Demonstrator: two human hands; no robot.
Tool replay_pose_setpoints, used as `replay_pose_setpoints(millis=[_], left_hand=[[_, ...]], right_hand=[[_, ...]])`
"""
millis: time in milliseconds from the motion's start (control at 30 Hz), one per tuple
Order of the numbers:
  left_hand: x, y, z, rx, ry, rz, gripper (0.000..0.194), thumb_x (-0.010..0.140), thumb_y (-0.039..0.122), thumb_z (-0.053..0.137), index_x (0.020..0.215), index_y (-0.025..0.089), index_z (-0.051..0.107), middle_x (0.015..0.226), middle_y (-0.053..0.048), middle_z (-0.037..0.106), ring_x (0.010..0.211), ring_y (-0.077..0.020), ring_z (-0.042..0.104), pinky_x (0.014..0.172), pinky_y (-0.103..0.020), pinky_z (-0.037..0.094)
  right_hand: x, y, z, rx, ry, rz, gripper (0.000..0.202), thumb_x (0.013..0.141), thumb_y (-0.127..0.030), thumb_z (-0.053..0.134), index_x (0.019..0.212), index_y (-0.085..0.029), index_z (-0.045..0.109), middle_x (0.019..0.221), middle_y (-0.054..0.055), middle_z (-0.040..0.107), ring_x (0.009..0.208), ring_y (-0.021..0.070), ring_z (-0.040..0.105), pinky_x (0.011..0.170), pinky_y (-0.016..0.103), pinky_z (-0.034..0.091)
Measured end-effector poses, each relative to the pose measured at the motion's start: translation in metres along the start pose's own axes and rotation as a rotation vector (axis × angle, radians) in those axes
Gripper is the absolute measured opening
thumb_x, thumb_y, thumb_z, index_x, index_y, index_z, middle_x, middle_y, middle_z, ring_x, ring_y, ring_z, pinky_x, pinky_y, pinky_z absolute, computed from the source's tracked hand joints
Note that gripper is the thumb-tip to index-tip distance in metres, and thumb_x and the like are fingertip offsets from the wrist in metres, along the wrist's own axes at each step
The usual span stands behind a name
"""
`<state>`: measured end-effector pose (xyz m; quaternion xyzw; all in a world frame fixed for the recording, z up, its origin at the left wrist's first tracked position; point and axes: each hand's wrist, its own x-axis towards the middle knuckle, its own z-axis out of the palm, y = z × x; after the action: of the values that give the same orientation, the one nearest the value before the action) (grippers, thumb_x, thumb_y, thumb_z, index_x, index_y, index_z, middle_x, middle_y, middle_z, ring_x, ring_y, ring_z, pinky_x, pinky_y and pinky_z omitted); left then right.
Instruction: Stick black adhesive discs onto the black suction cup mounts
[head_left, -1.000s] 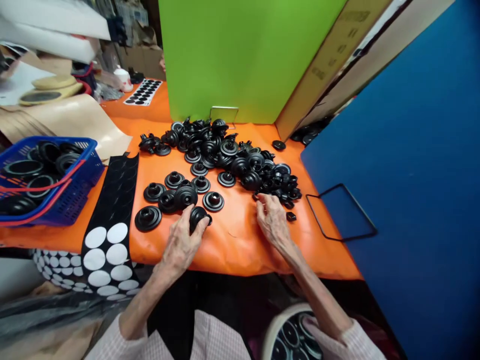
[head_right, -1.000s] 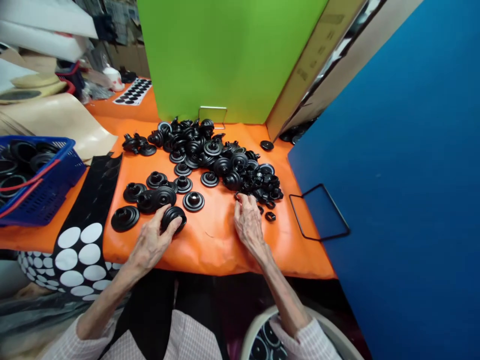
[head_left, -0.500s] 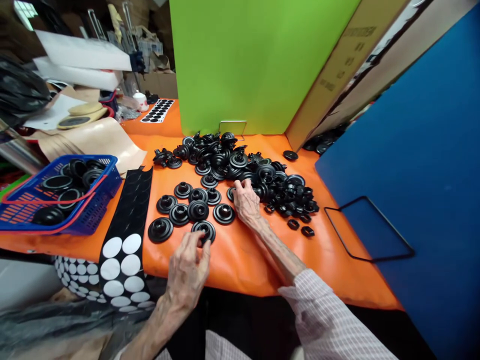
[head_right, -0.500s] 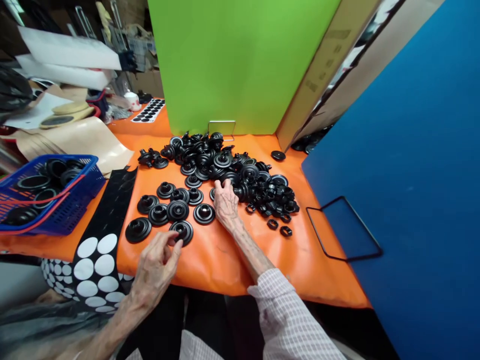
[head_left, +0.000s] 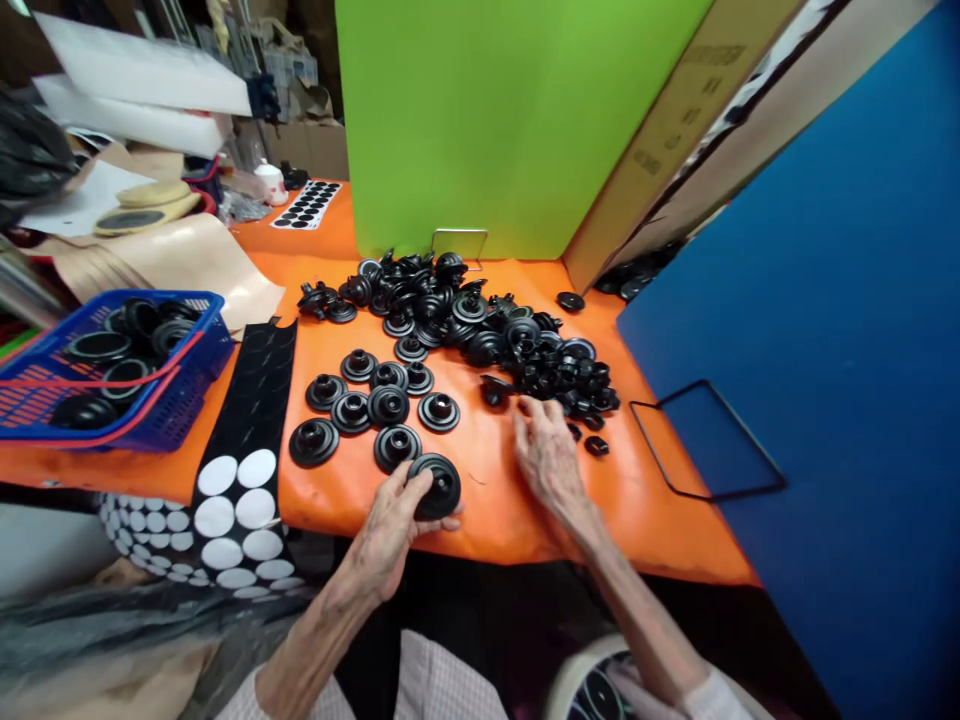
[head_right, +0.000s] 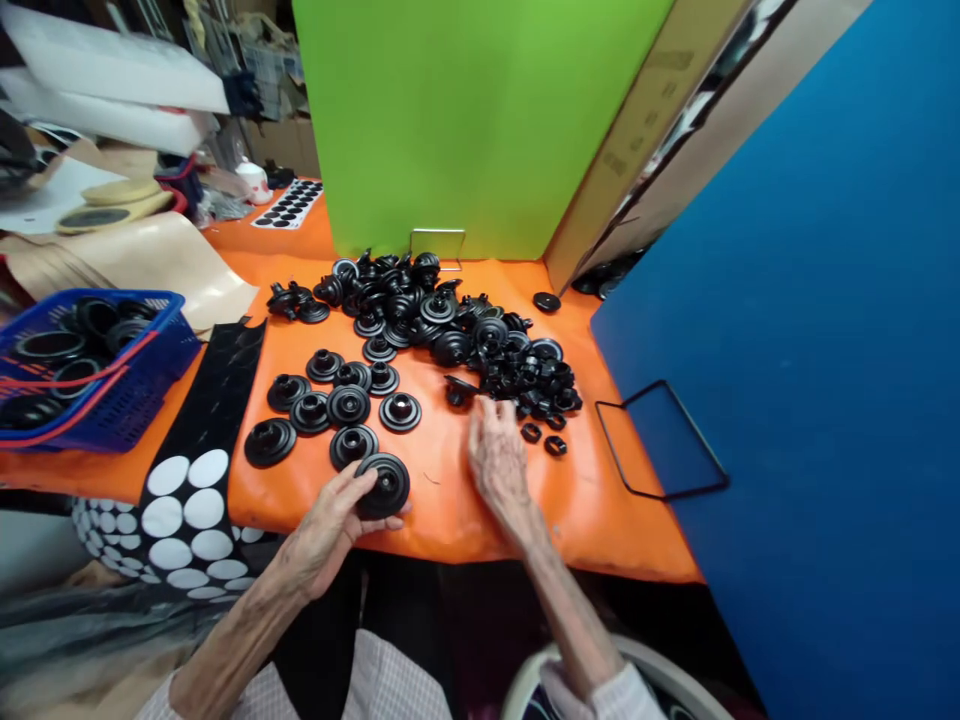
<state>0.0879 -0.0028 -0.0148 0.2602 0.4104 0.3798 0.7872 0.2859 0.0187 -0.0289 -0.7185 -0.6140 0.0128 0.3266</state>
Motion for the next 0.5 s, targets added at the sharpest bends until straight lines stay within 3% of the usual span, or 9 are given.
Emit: replay_pose_setpoints(millis=[167,300,367,500], left_hand=[[-0.014,0.005,-0.010,0.007,0.020,0.016,0.032,0.077,0.042,0.068,0.091,0.013,0.061,0.092,-0.006,0.063,0.077,-0.0192,0.067,0.071,-0.034,0.055],[-0.017,0.009,-0.015,0.017,0.020,0.029,0.033,0.079,0.041,0.067,0.093,0.012,0.062,0.093,-0.007,0.063,0.080,-0.0206,0.067,0.070,-0.033,0.055],[-0.018,0.010,-0.019,0.028,0.021,0.026,0.032,0.080,0.040,0.066,0.093,0.012,0.062,0.093,-0.008,0.064,0.082,-0.0216,0.067,0.070,-0.033,0.055],[-0.021,0.012,-0.024,0.028,0.042,0.027,0.030,0.082,0.037,0.065,0.097,0.012,0.062,0.097,-0.009,0.064,0.086,-0.0224,0.067,0.073,-0.035,0.056]], right_hand=[[0.025,0.035,0.014,-0.098,-0.008,0.092,0.018,0.086,-0.026,0.043,0.077,-0.018,0.056,0.090,0.014,0.056,0.082,0.0260,0.054,0.066,0.038,0.045],[0.005,0.033,0.006,0.049,-0.342,-0.024,0.031,0.091,-0.040,0.039,0.072,-0.022,0.054,0.068,0.003,0.055,0.062,0.0180,0.054,0.059,0.031,0.047],[-0.007,0.031,-0.001,0.069,-0.464,-0.124,0.032,0.093,-0.040,0.036,0.074,-0.023,0.056,0.064,0.001,0.056,0.061,0.0179,0.056,0.058,0.030,0.047],[-0.018,0.031,-0.010,-0.059,-0.400,-0.182,0.024,0.090,-0.024,0.037,0.080,-0.023,0.059,0.078,0.008,0.060,0.080,0.0247,0.058,0.068,0.037,0.047]])
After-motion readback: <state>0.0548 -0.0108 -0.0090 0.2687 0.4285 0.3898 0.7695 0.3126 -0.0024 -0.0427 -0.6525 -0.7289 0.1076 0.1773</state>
